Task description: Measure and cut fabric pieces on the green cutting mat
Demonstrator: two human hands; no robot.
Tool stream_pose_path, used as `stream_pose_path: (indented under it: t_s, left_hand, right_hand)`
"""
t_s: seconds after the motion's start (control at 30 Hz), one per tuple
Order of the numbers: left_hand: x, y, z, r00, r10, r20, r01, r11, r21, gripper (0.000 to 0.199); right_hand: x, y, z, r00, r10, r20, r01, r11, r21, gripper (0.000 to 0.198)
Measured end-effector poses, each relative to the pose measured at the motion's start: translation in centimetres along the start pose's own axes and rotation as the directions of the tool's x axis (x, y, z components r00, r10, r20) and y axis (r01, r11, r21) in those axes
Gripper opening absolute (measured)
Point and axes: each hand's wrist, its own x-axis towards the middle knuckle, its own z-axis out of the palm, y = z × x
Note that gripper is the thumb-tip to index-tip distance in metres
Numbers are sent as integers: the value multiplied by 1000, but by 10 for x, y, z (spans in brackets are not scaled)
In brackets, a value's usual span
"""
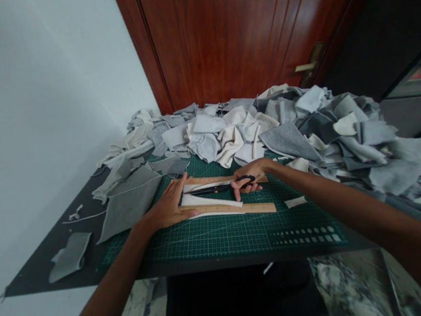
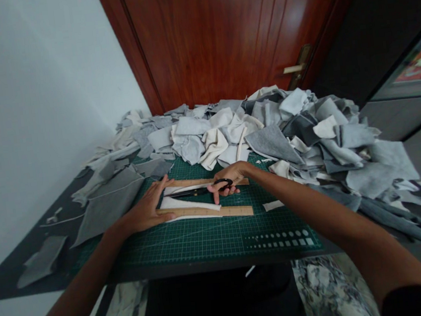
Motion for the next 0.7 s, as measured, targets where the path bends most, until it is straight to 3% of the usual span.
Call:
stream_pose_path:
  t_s: [0.27, 0.5, 0.7]
  left_hand:
    - [0, 2, -1, 1000, -5, -3, 5, 1000, -8, 126]
    - [1, 2, -2, 1000, 14, -4, -14, 1000, -13, 125]
    - [1, 0, 0, 1000, 15, -14, -15, 1000, -15, 126]
  right_hand:
    - [7, -4, 0, 1000, 2, -19, -2, 1000, 18, 74]
    - [10, 0, -1, 1000, 9, -12, -8, 997, 82, 56]
    - [17, 2, -3, 1000, 10, -6, -9, 997, 79, 58]
